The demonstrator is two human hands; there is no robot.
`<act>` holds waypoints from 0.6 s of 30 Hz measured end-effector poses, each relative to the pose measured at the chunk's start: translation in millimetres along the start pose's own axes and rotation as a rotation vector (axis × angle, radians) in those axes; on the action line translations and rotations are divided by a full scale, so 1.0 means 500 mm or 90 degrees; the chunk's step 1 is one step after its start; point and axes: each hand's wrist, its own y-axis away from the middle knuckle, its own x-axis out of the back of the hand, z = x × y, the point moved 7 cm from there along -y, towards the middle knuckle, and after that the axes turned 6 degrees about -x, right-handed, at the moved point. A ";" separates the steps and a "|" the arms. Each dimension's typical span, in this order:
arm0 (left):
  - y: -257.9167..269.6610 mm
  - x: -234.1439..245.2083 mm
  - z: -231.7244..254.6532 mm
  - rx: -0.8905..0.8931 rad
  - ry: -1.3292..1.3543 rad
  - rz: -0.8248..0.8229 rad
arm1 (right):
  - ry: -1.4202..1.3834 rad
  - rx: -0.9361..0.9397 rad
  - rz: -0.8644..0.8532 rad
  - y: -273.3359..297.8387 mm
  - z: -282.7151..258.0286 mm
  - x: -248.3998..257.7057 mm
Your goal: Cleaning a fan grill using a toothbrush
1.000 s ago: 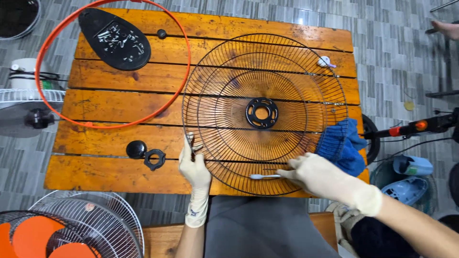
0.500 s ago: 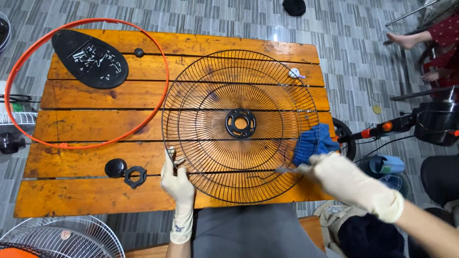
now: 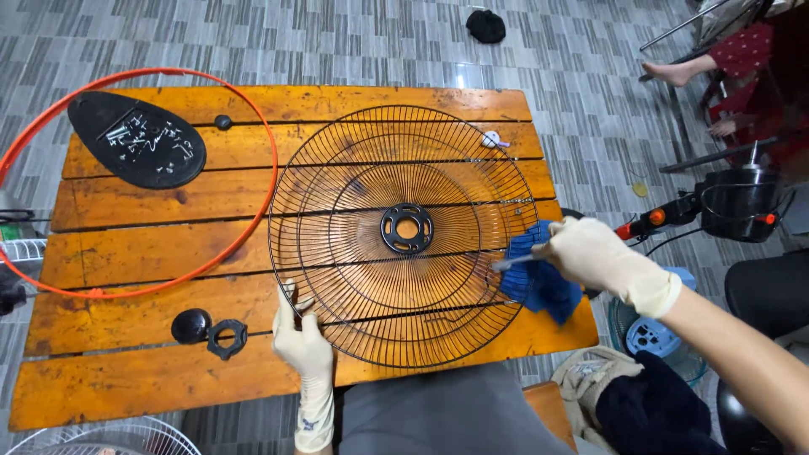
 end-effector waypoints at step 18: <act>0.002 0.001 -0.012 -0.002 0.005 0.014 | -0.087 -0.056 -0.065 0.049 -0.019 -0.015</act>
